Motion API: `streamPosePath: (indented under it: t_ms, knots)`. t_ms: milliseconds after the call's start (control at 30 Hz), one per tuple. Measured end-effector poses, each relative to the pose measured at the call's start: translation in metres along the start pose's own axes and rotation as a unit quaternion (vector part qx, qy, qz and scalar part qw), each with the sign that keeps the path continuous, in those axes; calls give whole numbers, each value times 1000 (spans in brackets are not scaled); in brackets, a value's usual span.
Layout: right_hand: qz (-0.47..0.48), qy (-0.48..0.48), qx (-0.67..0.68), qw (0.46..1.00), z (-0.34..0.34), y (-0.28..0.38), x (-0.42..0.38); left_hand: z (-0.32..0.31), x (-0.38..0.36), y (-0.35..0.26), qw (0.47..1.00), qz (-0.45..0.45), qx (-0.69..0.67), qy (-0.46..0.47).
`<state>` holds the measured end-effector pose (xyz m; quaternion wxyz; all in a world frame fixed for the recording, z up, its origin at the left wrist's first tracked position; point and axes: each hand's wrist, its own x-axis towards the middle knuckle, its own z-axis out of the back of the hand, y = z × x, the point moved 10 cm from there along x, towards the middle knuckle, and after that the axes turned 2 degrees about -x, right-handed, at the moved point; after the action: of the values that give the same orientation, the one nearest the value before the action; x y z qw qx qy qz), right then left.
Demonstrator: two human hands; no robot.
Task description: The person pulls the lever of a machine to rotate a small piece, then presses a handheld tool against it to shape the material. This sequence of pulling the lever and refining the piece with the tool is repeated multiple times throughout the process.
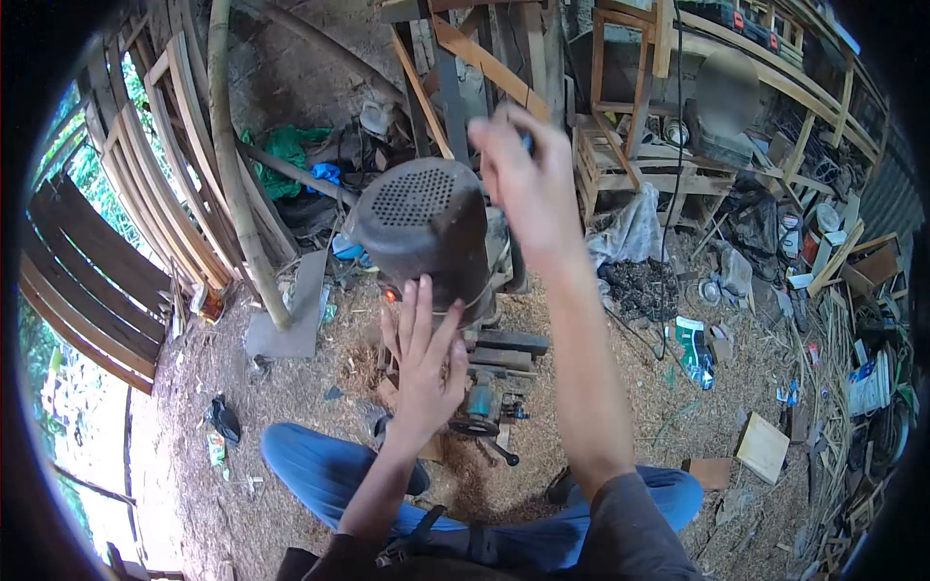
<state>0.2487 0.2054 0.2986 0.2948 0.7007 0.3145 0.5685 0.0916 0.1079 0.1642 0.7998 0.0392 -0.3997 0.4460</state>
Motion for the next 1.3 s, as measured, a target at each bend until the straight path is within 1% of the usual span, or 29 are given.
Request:
streamPosePath:
  t_ms: [67,100,133,200,267,300,400,433,567,633,667,733,767,867,900,933,1000,1067,1100,1133,1200,1233,1300]
  knots:
    - [-9,-3,-10,1000,-6,2,-40,0,-3,3,1000,-12,-27,-11]
    - [12,8,-6,1000,-8,7,-58,-1,-5,7,1000,-7,-30,-6]
    - [63,10,-21,998,-8,14,-72,-3,-10,10,999,1,-34,1]
    - [11,14,-24,1000,-8,16,-88,-2,-13,10,998,3,-56,4]
    - [50,37,-45,997,-12,18,-107,-4,-11,9,995,4,-78,63]
    - [64,54,-65,994,-14,19,-121,-2,-14,10,996,-14,-75,41]
    - [95,69,-57,991,-15,22,-150,4,-23,19,996,-13,-83,22]
    - [80,73,-71,992,-14,18,-155,2,-27,25,996,7,-86,22]
    - [70,52,-68,994,-13,16,-159,2,-40,28,995,-3,-100,28]
    - [60,37,-79,994,-10,15,-161,2,-49,34,995,22,-91,45]
    - [61,36,-80,994,-11,14,-168,4,-53,34,995,21,-91,45]
    - [92,50,-107,989,-14,10,-194,9,-53,40,993,34,-107,21]
    - [122,77,-123,982,-20,16,-203,11,-50,42,994,33,-107,16]
    - [120,88,-109,983,-19,11,-221,11,-61,39,991,35,-125,15]
    - [102,79,-111,986,-17,9,-224,9,-63,37,990,30,-139,10]
    - [106,77,-114,985,-18,10,-225,8,-61,35,988,19,-152,2]
    - [104,32,-96,989,-15,10,-228,3,-67,25,990,9,-143,11]
    - [107,25,-101,989,-15,6,-243,-5,-76,8,972,-25,-229,35]
    - [106,19,-108,988,-15,3,-249,-9,-79,-2,967,-58,-246,44]
    - [106,22,-105,988,-17,-1,-252,-11,-81,-4,968,-55,-243,42]
    - [113,2,-121,986,-15,2,-260,-16,-88,-24,932,-71,-340,101]
    - [90,0,-124,988,-15,0,-262,-22,-94,-26,923,-78,-365,93]
    - [95,-14,-114,989,-13,0,-263,-25,-94,-29,921,-71,-373,90]
